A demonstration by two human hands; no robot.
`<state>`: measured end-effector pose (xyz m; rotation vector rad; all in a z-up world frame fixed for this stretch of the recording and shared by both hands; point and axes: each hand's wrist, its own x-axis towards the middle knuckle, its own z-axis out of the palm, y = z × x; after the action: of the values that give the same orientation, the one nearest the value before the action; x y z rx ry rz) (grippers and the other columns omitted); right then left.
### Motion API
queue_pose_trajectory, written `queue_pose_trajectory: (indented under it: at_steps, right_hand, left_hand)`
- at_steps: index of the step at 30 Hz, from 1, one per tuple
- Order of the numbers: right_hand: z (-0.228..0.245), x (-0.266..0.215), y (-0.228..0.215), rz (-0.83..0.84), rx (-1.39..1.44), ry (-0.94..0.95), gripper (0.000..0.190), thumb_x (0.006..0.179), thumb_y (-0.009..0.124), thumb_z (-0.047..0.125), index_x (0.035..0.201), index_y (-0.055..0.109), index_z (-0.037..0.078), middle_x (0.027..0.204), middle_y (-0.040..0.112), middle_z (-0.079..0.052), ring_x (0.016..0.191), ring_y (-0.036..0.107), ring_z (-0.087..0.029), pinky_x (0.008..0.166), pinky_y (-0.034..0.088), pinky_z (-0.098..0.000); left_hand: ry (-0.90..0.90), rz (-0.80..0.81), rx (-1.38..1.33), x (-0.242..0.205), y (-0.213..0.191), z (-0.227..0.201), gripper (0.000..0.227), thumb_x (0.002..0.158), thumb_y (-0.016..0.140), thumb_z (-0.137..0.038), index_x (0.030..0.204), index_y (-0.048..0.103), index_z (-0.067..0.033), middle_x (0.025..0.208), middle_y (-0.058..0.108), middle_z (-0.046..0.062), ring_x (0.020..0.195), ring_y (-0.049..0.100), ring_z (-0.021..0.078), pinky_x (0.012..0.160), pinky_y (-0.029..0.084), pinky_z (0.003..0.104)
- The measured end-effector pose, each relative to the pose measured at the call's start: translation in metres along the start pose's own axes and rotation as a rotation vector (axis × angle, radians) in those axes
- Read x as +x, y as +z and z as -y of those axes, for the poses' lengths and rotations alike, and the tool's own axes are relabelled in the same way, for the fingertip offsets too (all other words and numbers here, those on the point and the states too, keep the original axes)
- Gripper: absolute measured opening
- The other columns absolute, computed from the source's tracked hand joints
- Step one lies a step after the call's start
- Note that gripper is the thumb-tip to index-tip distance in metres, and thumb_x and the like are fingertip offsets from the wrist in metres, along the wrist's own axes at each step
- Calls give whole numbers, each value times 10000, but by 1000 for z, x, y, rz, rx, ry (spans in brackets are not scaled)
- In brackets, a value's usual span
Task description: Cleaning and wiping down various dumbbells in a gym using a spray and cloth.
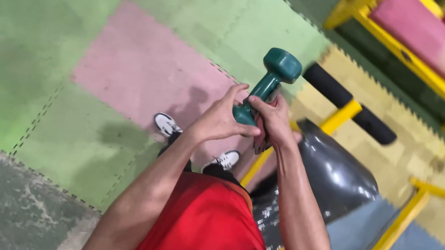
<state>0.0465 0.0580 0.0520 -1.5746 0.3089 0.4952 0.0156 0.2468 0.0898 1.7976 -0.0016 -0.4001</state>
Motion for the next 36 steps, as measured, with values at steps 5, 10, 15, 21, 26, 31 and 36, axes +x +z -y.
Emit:
queue_pose_trajectory:
  at_steps: [5,10,15,21,26,31,36]
  right_hand:
    - [23,34,101,204,-119,-120,272,930,784,172,1031,574,30,758,629,-28,576,579,-75,497,484,-274]
    - [71,45,212,342,-257,-40,286,902,760,199,1031,555,48,773,609,-31,592,570,-98,519,497,-299]
    - [80,66,295,535,-363,-87,316,880,776,193,1062,582,23,811,629,-22,714,614,-104,641,541,-300]
    - [101,85,385,700,-517,-89,329,856,791,173,1065,598,8,839,620,-26,753,617,-106,663,558,-305]
    - [118,116,455,862,-563,-116,311,856,790,167,1057,615,8,839,615,-34,737,604,-121,646,534,-317]
    - [143,168,526,999,-576,-139,323,857,780,171,1095,616,26,876,645,-20,776,623,-95,688,561,-294]
    - [174,229,598,1019,-625,-87,376,834,793,161,1110,595,-1,891,653,-43,773,634,-110,682,564,-301]
  left_hand:
    - [-63,2,-144,-21,-95,17,992,606,965,-341,1418,466,-63,1074,720,91,1007,706,190,865,585,343]
    - [-43,-141,-264,-52,-173,42,635,673,911,-244,1216,661,-29,1014,743,49,945,715,157,862,593,337]
    - [-40,-374,-372,-84,-226,63,620,690,866,-175,1250,631,-51,1006,722,42,919,680,129,827,594,326]
    - [-32,-609,-468,-102,-271,92,606,732,844,-146,1288,627,-35,1036,725,47,959,671,109,860,577,299]
    - [-42,-762,-500,-98,-321,110,647,742,858,-142,1323,606,-5,1082,728,49,989,678,108,880,581,304]
    - [-27,-902,-481,-69,-384,125,687,753,865,-141,1361,578,4,1125,722,50,1026,674,108,905,573,300]
    - [32,-947,-661,-32,-460,127,672,762,843,-112,1365,573,10,1074,712,52,969,671,99,837,606,296]
